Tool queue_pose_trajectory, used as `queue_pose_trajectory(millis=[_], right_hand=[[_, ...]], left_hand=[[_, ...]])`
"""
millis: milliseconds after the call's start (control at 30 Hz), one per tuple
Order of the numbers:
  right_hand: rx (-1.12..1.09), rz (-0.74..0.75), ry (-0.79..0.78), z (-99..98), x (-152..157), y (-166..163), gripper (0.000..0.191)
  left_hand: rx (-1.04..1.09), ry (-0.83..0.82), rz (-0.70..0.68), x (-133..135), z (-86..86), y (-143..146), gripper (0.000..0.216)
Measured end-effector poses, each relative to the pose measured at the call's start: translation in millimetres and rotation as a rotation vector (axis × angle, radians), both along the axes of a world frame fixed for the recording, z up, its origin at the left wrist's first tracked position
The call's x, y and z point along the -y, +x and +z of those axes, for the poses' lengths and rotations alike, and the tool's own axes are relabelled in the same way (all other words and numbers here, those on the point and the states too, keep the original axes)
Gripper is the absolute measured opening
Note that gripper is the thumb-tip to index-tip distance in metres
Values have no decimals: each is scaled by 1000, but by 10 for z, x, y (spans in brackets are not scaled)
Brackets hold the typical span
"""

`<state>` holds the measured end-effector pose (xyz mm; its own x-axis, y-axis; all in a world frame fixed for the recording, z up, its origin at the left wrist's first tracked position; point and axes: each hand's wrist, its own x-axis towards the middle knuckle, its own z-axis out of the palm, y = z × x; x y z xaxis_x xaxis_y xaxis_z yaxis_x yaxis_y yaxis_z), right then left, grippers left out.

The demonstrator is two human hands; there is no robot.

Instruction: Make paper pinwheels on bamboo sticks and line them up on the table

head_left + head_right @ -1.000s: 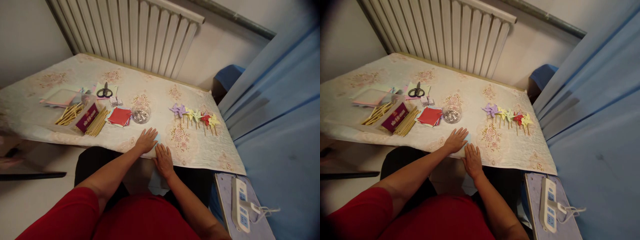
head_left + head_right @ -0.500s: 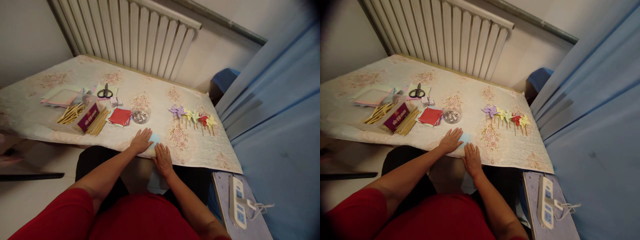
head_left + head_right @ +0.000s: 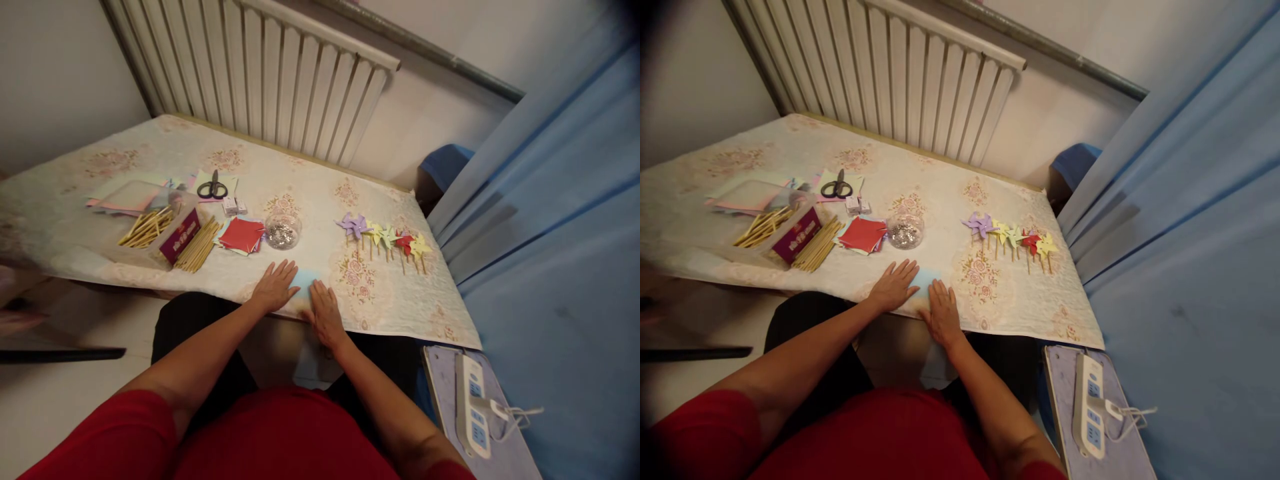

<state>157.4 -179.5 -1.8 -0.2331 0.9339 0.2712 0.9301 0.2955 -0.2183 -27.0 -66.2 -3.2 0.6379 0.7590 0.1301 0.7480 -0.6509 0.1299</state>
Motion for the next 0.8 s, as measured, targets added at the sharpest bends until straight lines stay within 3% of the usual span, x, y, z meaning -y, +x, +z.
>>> queue_pose_trajectory(millis=[133,267,800], right_hand=[[57,92,-24,87,-229,-65,63],[127,104,-41,39,-384,-74,63],[140,37,-51,-4,-467,263,64]], left_hand=[[12,17,-8,-13,-29,-3,61],[30,27,-9,-20,-49,-8,60],[0,10,3,3,5,-7,61]])
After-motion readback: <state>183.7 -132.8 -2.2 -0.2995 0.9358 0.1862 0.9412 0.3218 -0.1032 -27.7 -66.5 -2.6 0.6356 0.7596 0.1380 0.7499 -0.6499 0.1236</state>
